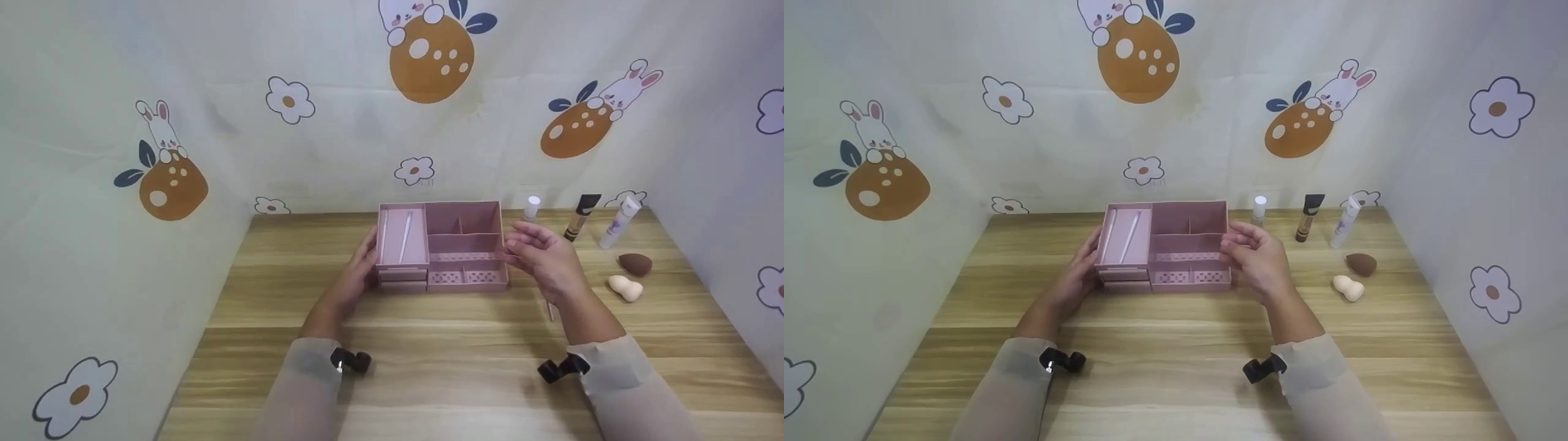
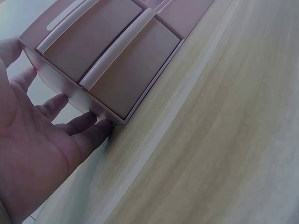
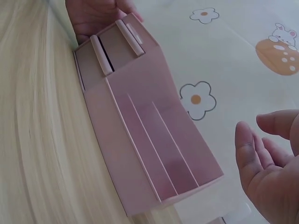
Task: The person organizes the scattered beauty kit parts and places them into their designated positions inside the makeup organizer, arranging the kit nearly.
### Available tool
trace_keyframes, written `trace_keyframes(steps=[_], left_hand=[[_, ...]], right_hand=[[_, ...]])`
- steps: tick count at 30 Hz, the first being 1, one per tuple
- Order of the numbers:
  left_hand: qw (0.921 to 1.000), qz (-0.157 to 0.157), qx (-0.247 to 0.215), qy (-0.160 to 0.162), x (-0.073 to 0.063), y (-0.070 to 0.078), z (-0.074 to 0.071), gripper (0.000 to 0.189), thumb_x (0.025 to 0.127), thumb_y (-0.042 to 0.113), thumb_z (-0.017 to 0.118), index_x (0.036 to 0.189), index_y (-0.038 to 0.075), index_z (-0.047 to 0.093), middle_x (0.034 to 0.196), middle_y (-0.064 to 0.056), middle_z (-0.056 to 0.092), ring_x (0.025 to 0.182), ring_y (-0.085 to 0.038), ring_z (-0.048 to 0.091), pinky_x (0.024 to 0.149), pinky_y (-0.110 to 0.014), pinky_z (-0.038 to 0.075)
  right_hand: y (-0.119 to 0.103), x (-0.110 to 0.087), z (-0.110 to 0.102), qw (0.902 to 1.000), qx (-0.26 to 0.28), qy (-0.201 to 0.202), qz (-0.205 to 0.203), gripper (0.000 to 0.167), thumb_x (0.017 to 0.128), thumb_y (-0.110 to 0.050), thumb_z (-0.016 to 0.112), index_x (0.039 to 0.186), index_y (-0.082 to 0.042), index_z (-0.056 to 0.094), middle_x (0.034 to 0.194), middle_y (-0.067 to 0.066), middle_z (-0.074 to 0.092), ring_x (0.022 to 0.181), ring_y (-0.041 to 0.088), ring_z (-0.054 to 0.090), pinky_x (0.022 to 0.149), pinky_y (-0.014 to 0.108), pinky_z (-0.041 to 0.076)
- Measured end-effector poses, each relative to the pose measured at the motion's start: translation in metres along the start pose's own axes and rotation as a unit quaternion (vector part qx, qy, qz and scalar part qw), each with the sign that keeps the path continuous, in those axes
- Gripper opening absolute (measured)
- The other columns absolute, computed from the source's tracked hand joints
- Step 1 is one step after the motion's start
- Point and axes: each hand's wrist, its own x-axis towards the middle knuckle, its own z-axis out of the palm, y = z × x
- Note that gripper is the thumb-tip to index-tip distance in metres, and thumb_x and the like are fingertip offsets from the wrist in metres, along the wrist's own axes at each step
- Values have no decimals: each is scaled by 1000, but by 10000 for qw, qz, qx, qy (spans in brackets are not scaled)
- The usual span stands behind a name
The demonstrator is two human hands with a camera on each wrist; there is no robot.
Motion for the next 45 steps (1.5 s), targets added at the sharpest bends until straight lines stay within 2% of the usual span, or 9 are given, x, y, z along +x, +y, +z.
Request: trace_keyframes(steps=[6, 12, 19, 25, 32, 40, 45], left_hand=[[10000, 32, 26, -8, -1, -1, -1, 56, 114, 49, 43, 166, 55, 24, 182, 7, 11, 169, -31, 9, 136, -58, 18], [10000, -4, 62, 16, 0, -2, -1, 55, 113, 50, 44, 165, 56, 25, 181, 10, 12, 170, -29, 8, 136, -57, 17], [9999, 63, -135, -43, 3, -1, -1, 59, 113, 47, 46, 167, 50, 24, 181, 8, 13, 168, -33, 17, 135, -59, 21], [10000, 11, -78, -19, 3, -2, -1, 57, 113, 48, 45, 166, 53, 24, 181, 9, 14, 168, -32, 18, 136, -57, 20], [9999, -15, -167, -3, 2, -1, 0, 60, 113, 48, 46, 168, 49, 23, 181, 8, 14, 166, -35, 24, 134, -59, 25], [9998, 49, -210, -48, 1, -1, 0, 59, 113, 48, 45, 168, 49, 23, 181, 7, 13, 166, -37, 22, 134, -58, 23], [9998, 10, -196, -44, 1, -2, 0, 58, 113, 48, 45, 167, 51, 24, 181, 7, 12, 167, -36, 19, 136, -57, 20]], right_hand=[[-4, -6, -18, 9998, 115, 84, -134, 37, 97, 4, 74, 130, -11, 67, 104, -1, 75, 93, 13, 78, 87, 29, 67], [-4, -8, -38, 9994, 232, 237, -119, 31, 94, 2, 78, 117, -19, 73, 102, -1, 76, 88, 12, 78, 84, 27, 67], [4, -10, -61, 9992, 153, 379, -12, 30, 95, 0, 78, 115, -21, 74, 102, -2, 78, 88, 12, 79, 84, 28, 67], [11, -7, -82, 9983, 10, 583, 95, 29, 95, -2, 79, 113, -25, 76, 99, -5, 79, 84, 11, 78, 79, 27, 67], [23, -1, -98, 9962, -96, 853, 173, 24, 95, -1, 79, 108, -19, 74, 93, -5, 79, 77, 11, 76, 72, 28, 67], [34, 5, -109, 9949, -313, 920, 270, 27, 96, -2, 78, 116, -17, 67, 96, -6, 78, 84, 10, 78, 78, 27, 67], [43, 8, -116, 9911, -801, 1004, 358, 43, 99, -3, 74, 138, -3, 57, 97, -9, 77, 87, 7, 78, 81, 25, 67]])
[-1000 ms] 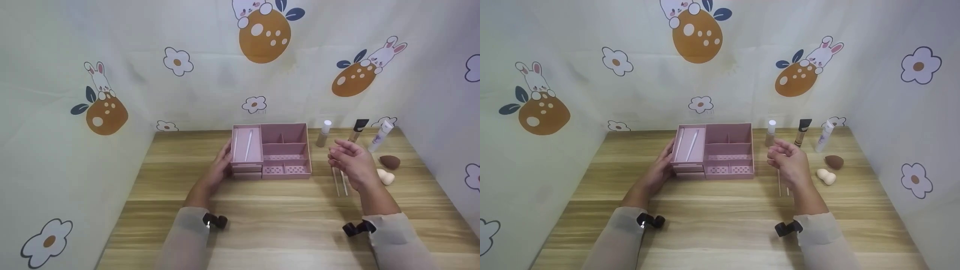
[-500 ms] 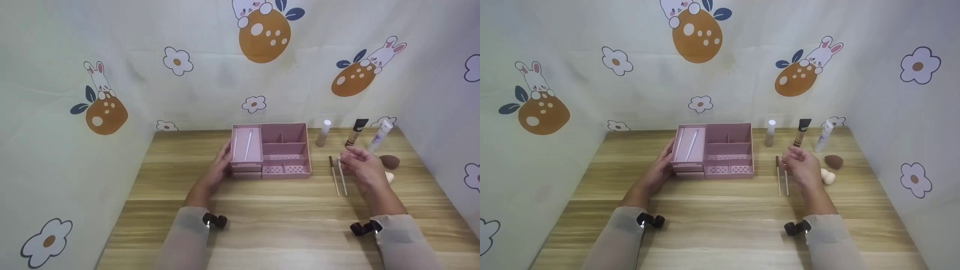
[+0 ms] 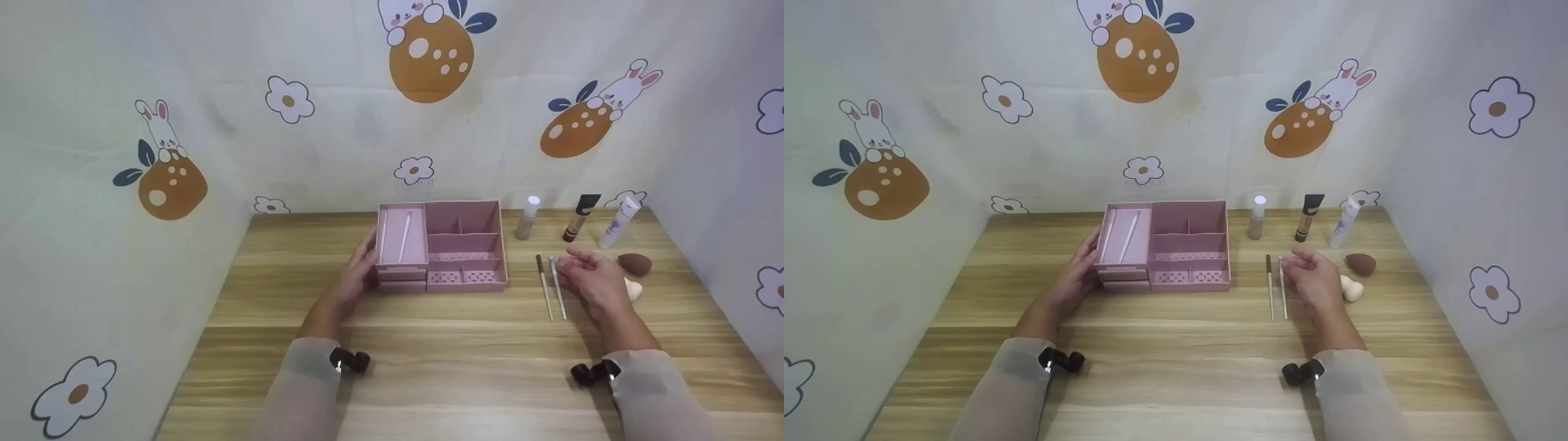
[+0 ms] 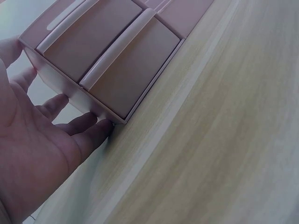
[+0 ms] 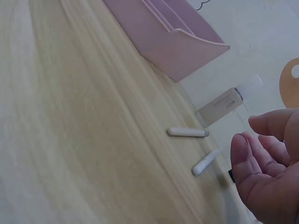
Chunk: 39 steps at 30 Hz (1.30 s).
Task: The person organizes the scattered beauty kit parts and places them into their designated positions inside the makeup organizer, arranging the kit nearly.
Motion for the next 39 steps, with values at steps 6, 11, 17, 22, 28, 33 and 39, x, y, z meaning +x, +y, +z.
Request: trace_keyframes(steps=[6, 11, 17, 22, 28, 33, 39], left_hand=[[10000, 29, 26, -26, 0, 1, 0, 58, 114, 48, 44, 168, 50, 22, 182, 4, 10, 168, -36, 17, 136, -57, 19], [9999, 90, 43, -28, 0, 2, -1, 57, 114, 46, 43, 168, 49, 23, 182, 4, 11, 168, -34, 17, 136, -55, 20], [9999, 59, 124, 0, 0, 2, -1, 57, 114, 48, 44, 167, 52, 24, 182, 5, 11, 169, -31, 15, 137, -54, 18], [9997, 59, 247, 31, 0, 1, -2, 58, 113, 50, 44, 167, 51, 24, 182, 5, 11, 170, -29, 9, 137, -54, 16], [9996, 66, 260, 59, 0, 1, -2, 56, 113, 50, 44, 166, 53, 26, 181, 8, 14, 169, -28, 13, 137, -54, 18], [9999, 98, -20, -50, 0, 1, 0, 57, 114, 45, 42, 168, 48, 23, 181, 7, 12, 169, -32, 14, 137, -56, 18], [10000, 82, -12, -25, -1, 0, 0, 57, 114, 47, 44, 167, 50, 25, 181, 7, 12, 168, -33, 15, 136, -57, 19]], right_hand=[[9, 5, 0, 9967, -792, 73, -142, 64, 99, -1, 73, 154, 11, 43, 102, -12, 79, 95, 4, 77, 84, 21, 65], [11, 7, 0, 9835, -1797, 87, -188, 65, 99, -9, 75, 155, 6, 47, 127, 8, 79, 96, -8, 71, 86, 13, 61], [12, 7, -2, 9734, -2275, -6, -287, 66, 98, -13, 77, 155, 4, 49, 147, 23, 65, 97, -14, 67, 88, 7, 56], [12, 6, -2, 9686, -2460, -166, -308, 70, 95, -13, 80, 155, 6, 48, 150, 27, 62, 99, -11, 66, 86, 8, 56], [11, 5, 2, 9507, -3056, -221, -490, 70, 91, -13, 84, 150, 9, 53, 147, 31, 62, 103, 1, 71, 81, 8, 54], [9, 3, 3, 9345, -3514, -105, -557, 67, 89, -15, 85, 147, 7, 57, 144, 29, 65, 121, 29, 72, 78, 7, 51], [9, 1, 3, 9296, -3644, -25, -554, 63, 90, -16, 84, 144, 6, 61, 142, 28, 68, 125, 34, 70, 79, 8, 49]])
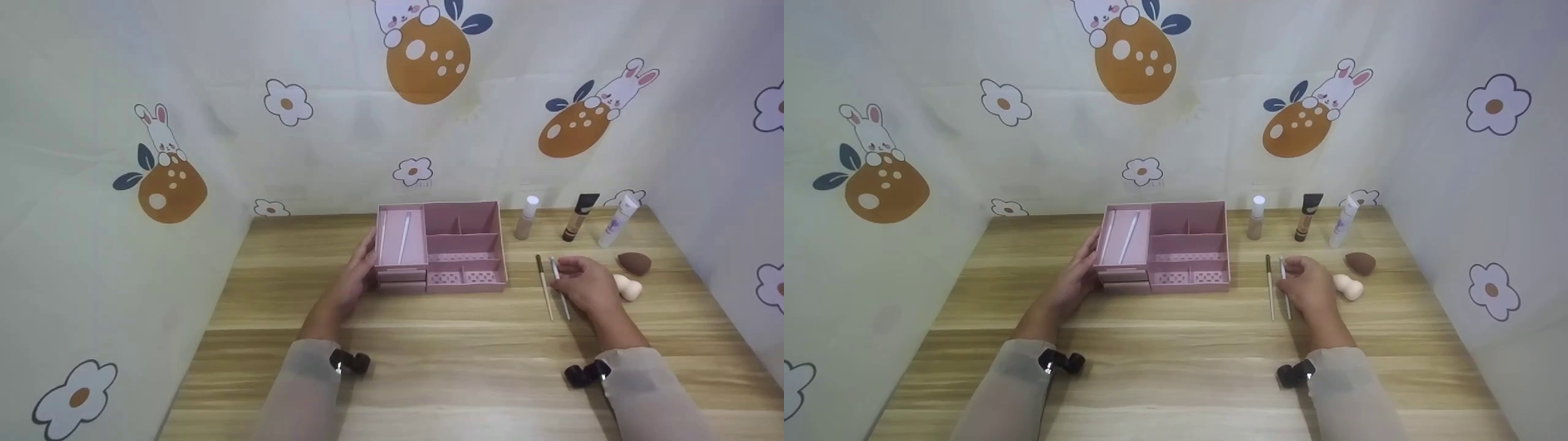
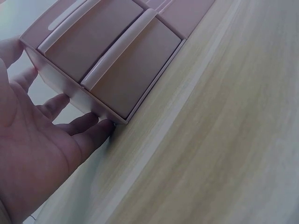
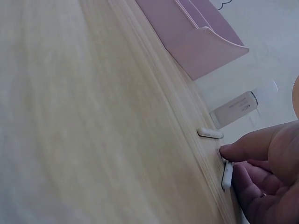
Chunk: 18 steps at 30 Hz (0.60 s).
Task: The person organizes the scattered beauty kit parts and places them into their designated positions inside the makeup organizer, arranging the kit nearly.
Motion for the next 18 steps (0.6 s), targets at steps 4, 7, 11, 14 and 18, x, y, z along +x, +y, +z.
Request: trace_keyframes(steps=[4, 7, 11, 14, 18], left_hand=[[10000, 33, 13, -11, 0, -1, -1, 56, 114, 47, 44, 167, 51, 25, 181, 8, 13, 168, -33, 17, 136, -57, 20], [10000, 50, -11, -33, 1, -1, -1, 57, 114, 46, 44, 167, 50, 25, 181, 8, 12, 168, -33, 16, 136, -56, 19], [10000, 41, -38, -33, 0, 0, -1, 58, 114, 46, 45, 168, 49, 24, 182, 7, 12, 168, -33, 15, 136, -56, 20], [10000, 42, -40, -41, 0, 0, -1, 58, 114, 47, 45, 168, 49, 24, 182, 6, 11, 168, -34, 15, 136, -56, 20], [10000, 3, -8, -26, 0, 0, -1, 56, 114, 48, 45, 166, 53, 26, 182, 8, 12, 168, -32, 16, 136, -55, 20]], right_hand=[[-1, 0, 0, 9999, -127, 98, 20, 57, 91, -16, 81, 141, 4, 64, 140, 24, 70, 118, 24, 73, 83, 11, 47], [-1, 1, 0, 9997, -154, 137, 89, 56, 91, -16, 79, 142, 2, 65, 139, 21, 72, 115, 19, 73, 84, 11, 47], [-1, 2, 1, 9996, 55, 177, 217, 56, 90, -14, 76, 143, 2, 64, 137, 21, 73, 106, 7, 71, 78, 8, 48], [-1, 2, 1, 9989, 256, 260, 298, 55, 91, -12, 73, 143, 3, 64, 136, 23, 73, 94, -5, 64, 76, 8, 51], [-2, 2, 2, 9962, 656, 377, 429, 52, 93, -10, 70, 144, 2, 64, 135, 23, 73, 92, -6, 64, 76, 10, 55]])
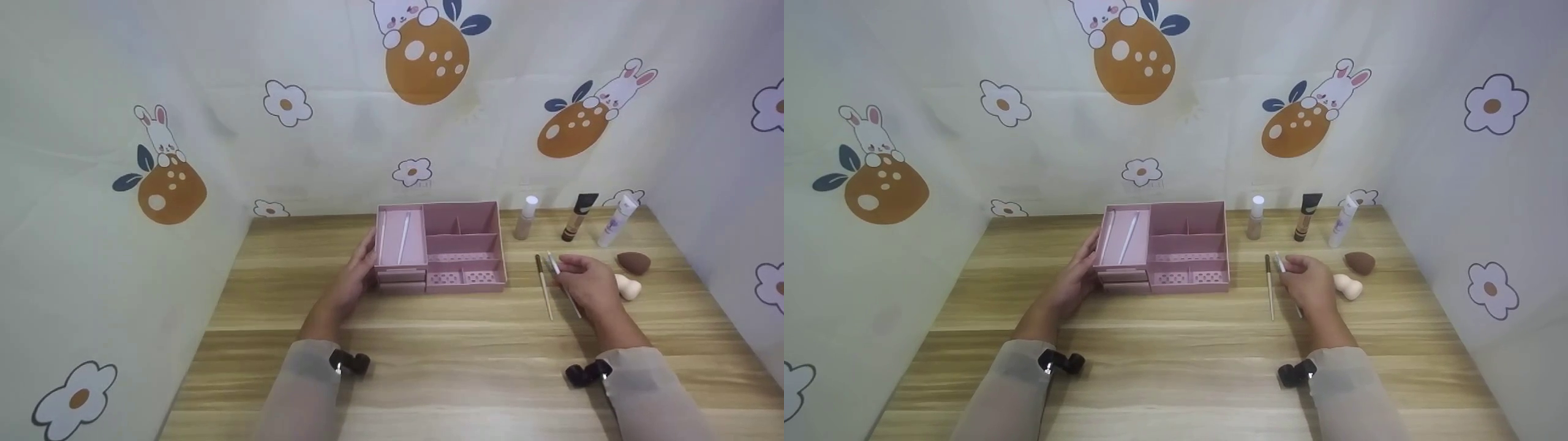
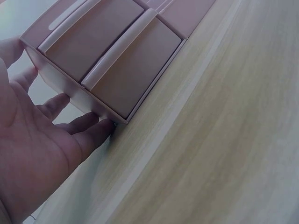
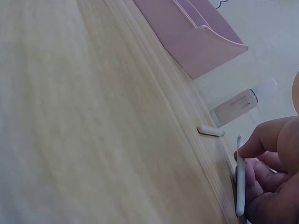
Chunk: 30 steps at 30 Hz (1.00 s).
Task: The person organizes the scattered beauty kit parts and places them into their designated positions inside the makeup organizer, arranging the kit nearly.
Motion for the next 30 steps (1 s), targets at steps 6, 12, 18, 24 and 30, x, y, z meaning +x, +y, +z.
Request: trace_keyframes(steps=[6, 12, 18, 24, 30], left_hand=[[10000, -29, -62, -51, 0, 1, 0, 57, 113, 47, 45, 167, 50, 25, 182, 7, 10, 169, -29, 11, 137, -53, 19], [10000, -23, -64, 18, 0, 1, 1, 58, 113, 47, 46, 167, 48, 26, 182, 5, 10, 169, -29, 9, 137, -55, 17], [10000, -35, -37, 27, 0, 0, 0, 57, 113, 47, 46, 167, 49, 27, 182, 5, 12, 169, -30, 12, 136, -55, 19], [10000, -49, -39, 73, 0, 1, 1, 57, 113, 46, 47, 167, 49, 28, 182, 6, 12, 169, -29, 13, 137, -53, 19], [10000, -38, -22, 26, 0, 1, 0, 58, 113, 47, 46, 168, 49, 26, 182, 4, 11, 169, -31, 13, 136, -55, 19]], right_hand=[[-2, 0, -1, 9954, 917, 151, 238, 52, 95, -6, 68, 146, 1, 63, 116, -3, 77, 98, -4, 66, 80, 11, 58], [-5, 1, -4, 9784, 2036, -34, 346, 56, 98, 1, 64, 152, 4, 54, 99, -21, 74, 94, -6, 66, 79, 11, 57], [-17, -6, -6, 9390, 3382, -510, 354, 39, 99, 9, 60, 123, -19, 74, 95, -16, 74, 66, 2, 55, 55, 17, 46], [-29, -14, -4, 9128, 4004, -800, 105, 49, 100, 13, 54, 103, -30, 77, 104, -12, 71, 87, 2, 64, 73, 15, 57], [-41, -22, -2, 9036, 4186, -910, -83, 46, 101, 13, 54, 108, -26, 77, 108, -10, 75, 103, 2, 66, 86, 15, 58]])
